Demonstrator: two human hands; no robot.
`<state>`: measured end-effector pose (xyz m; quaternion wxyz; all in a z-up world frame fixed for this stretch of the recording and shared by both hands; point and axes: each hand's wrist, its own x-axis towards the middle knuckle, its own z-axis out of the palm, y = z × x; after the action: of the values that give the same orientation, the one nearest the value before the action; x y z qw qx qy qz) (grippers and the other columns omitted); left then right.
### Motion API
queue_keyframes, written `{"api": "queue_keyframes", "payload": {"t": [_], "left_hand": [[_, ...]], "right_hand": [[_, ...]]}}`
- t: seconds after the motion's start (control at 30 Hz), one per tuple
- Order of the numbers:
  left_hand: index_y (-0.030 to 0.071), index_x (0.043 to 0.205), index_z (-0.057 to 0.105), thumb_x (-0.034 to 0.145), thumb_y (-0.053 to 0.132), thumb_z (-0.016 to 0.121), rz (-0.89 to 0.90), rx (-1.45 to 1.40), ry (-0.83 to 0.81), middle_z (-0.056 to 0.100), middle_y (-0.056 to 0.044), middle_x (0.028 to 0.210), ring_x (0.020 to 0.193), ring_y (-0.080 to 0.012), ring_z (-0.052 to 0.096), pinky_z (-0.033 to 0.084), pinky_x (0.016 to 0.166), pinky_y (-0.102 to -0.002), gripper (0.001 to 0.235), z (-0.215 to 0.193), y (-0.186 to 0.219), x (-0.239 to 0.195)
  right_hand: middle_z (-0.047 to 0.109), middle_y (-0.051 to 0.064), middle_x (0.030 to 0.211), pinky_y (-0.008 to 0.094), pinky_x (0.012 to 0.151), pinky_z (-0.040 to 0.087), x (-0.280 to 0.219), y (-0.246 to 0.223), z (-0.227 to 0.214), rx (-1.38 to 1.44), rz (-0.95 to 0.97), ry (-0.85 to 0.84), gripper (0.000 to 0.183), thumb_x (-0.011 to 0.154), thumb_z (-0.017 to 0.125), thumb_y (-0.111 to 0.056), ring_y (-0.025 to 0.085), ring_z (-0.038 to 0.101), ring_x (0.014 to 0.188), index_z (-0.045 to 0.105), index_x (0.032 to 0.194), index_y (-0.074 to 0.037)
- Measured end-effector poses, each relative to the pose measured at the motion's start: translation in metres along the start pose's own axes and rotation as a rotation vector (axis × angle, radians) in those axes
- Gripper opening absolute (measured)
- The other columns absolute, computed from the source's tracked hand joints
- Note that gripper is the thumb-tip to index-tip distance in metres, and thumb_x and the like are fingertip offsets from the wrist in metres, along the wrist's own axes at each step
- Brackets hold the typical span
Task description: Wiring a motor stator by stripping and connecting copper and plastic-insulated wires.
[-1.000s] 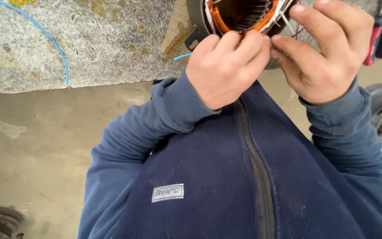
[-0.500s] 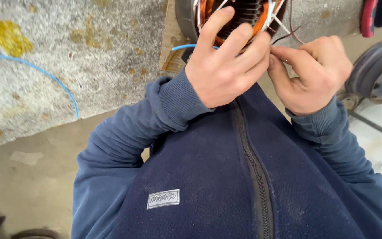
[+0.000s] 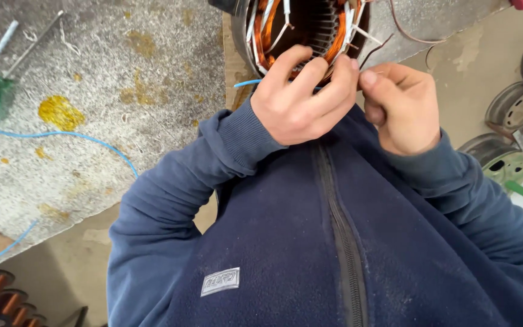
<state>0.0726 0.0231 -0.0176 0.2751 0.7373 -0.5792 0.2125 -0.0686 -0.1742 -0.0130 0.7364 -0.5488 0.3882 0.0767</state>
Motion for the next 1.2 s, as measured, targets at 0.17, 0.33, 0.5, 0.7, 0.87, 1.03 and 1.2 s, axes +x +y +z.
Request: {"api": "queue_keyframes", "payload": {"t": [0.17, 0.33, 0.5, 0.7, 0.87, 1.03, 1.2], "left_hand": [[-0.003, 0.117, 0.071, 0.094, 0.005, 0.065, 0.016, 0.004, -0.049, 0.062, -0.009, 0.119, 0.101, -0.0189, 0.061, 0.05, 0.083, -0.032, 0.025, -0.004, -0.002, 0.002], [-0.002, 0.119, 0.071, 0.094, 0.007, 0.065, 0.038, -0.008, -0.099, 0.063, -0.007, 0.123, 0.101, -0.018, 0.061, 0.05, 0.081, -0.031, 0.027, -0.006, -0.003, 0.006], [0.0, 0.12, 0.071, 0.094, 0.007, 0.065, 0.03, 0.024, -0.118, 0.063, -0.006, 0.124, 0.1, -0.0177, 0.061, 0.051, 0.082, -0.031, 0.028, -0.008, -0.002, 0.008], [0.001, 0.121, 0.071, 0.097, 0.006, 0.066, 0.045, 0.043, -0.127, 0.063, -0.005, 0.124, 0.099, -0.0173, 0.06, 0.05, 0.082, -0.031, 0.025, -0.007, -0.002, 0.006], [0.001, 0.12, 0.071, 0.095, 0.006, 0.066, 0.042, 0.041, -0.123, 0.063, -0.005, 0.124, 0.098, -0.0172, 0.06, 0.051, 0.082, -0.032, 0.027, -0.006, -0.002, 0.007], [0.0, 0.121, 0.071, 0.095, 0.006, 0.066, 0.038, 0.025, -0.125, 0.063, -0.005, 0.124, 0.099, -0.0173, 0.06, 0.051, 0.082, -0.032, 0.027, -0.007, -0.002, 0.007], [0.0, 0.12, 0.072, 0.092, 0.008, 0.066, 0.035, 0.033, -0.139, 0.064, -0.005, 0.122, 0.098, -0.0178, 0.061, 0.052, 0.081, -0.032, 0.029, -0.008, -0.002, 0.008]], "right_hand": [[0.058, 0.011, 0.101, 0.029, 0.074, 0.048, -0.018, -0.037, 0.023, -0.636, -0.561, 0.014, 0.038, 0.091, 0.074, -0.019, 0.017, 0.057, 0.085, 0.062, 0.122, 0.0], [0.062, 0.013, 0.111, 0.044, 0.079, 0.053, 0.009, -0.014, 0.005, -1.213, -1.361, 0.172, 0.036, 0.085, 0.09, -0.013, 0.031, 0.062, 0.097, 0.067, 0.112, -0.009], [0.068, -0.001, 0.104, 0.038, 0.074, 0.046, 0.017, -0.029, 0.012, -1.35, -1.548, 0.192, 0.022, 0.089, 0.091, -0.016, 0.02, 0.062, 0.093, 0.076, 0.105, -0.011], [0.067, 0.005, 0.098, 0.037, 0.073, 0.051, 0.018, -0.007, 0.004, -1.155, -1.267, 0.131, 0.014, 0.103, 0.084, -0.017, 0.026, 0.063, 0.087, 0.074, 0.101, -0.007], [0.069, -0.003, 0.088, 0.024, 0.068, 0.048, 0.007, 0.021, 0.002, -0.4, -0.443, -0.062, 0.027, 0.116, 0.067, -0.026, 0.009, 0.06, 0.077, 0.068, 0.103, -0.003], [0.07, 0.0, 0.092, 0.022, 0.066, 0.047, 0.004, 0.009, -0.003, -0.333, -0.285, -0.099, 0.023, 0.111, 0.065, -0.026, 0.008, 0.061, 0.078, 0.069, 0.111, -0.003], [0.066, 0.02, 0.107, 0.03, 0.069, 0.051, -0.007, -0.038, 0.018, -0.93, -0.926, 0.033, 0.045, 0.09, 0.086, -0.02, 0.025, 0.067, 0.087, 0.065, 0.122, 0.005]]}}
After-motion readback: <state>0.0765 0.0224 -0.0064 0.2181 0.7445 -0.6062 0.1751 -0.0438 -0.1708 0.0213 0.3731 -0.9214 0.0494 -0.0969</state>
